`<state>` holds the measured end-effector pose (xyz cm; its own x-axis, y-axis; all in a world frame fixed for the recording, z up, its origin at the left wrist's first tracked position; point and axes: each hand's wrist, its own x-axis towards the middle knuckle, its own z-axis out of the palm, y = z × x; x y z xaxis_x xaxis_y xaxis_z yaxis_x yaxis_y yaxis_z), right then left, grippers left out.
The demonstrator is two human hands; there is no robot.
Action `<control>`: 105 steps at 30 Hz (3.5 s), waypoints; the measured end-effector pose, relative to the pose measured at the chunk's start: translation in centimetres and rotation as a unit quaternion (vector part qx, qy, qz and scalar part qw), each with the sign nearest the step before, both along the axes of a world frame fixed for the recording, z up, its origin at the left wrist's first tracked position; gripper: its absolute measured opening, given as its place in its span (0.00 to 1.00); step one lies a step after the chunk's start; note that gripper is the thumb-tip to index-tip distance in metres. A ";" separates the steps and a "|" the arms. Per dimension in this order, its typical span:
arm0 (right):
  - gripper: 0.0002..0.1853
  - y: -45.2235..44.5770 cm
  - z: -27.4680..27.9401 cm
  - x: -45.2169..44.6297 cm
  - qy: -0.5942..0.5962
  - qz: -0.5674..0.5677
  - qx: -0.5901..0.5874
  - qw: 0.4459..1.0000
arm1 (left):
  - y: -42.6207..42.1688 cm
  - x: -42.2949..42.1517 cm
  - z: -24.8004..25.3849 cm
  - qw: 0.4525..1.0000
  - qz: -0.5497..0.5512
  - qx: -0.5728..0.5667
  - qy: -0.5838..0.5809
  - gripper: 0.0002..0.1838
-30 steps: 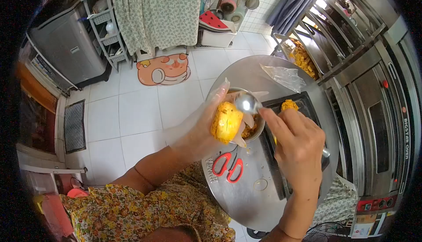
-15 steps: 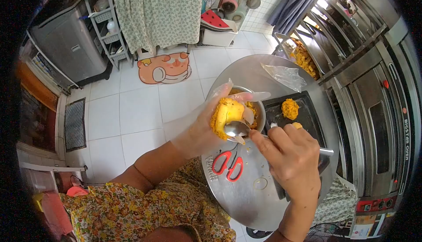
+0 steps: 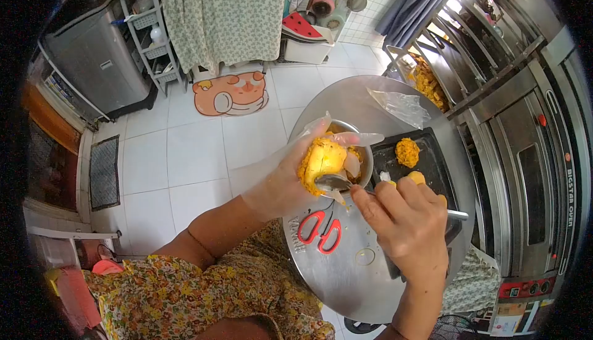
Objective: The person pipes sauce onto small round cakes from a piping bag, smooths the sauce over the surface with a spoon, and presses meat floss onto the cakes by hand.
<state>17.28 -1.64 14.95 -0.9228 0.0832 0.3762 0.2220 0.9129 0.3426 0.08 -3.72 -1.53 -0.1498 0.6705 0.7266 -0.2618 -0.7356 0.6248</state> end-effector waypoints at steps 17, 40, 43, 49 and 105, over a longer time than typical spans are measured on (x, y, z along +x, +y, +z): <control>0.16 0.7 0.9 -0.7 0.092 -0.091 -0.028 0.991 | -0.9 -1.4 4.1 0.890 -0.342 -0.228 -0.194 0.27; 0.09 1.0 0.7 -0.4 0.075 -0.085 -0.192 0.975 | -1.8 -1.8 6.0 0.925 -0.216 -0.291 -0.114 0.42; 0.13 1.1 0.3 -0.3 0.033 -0.088 -0.188 0.978 | -1.7 -1.4 6.0 0.922 -0.207 -0.290 -0.149 0.41; 0.19 1.3 0.1 -0.6 0.055 -0.077 -0.175 0.980 | -1.5 -2.2 5.6 0.936 -0.202 -0.266 -0.112 0.44; 0.09 5.3 -11.2 -4.9 -0.020 -0.218 -0.221 0.950 | 4.1 -4.4 2.9 0.835 -0.088 -0.225 -0.495 0.26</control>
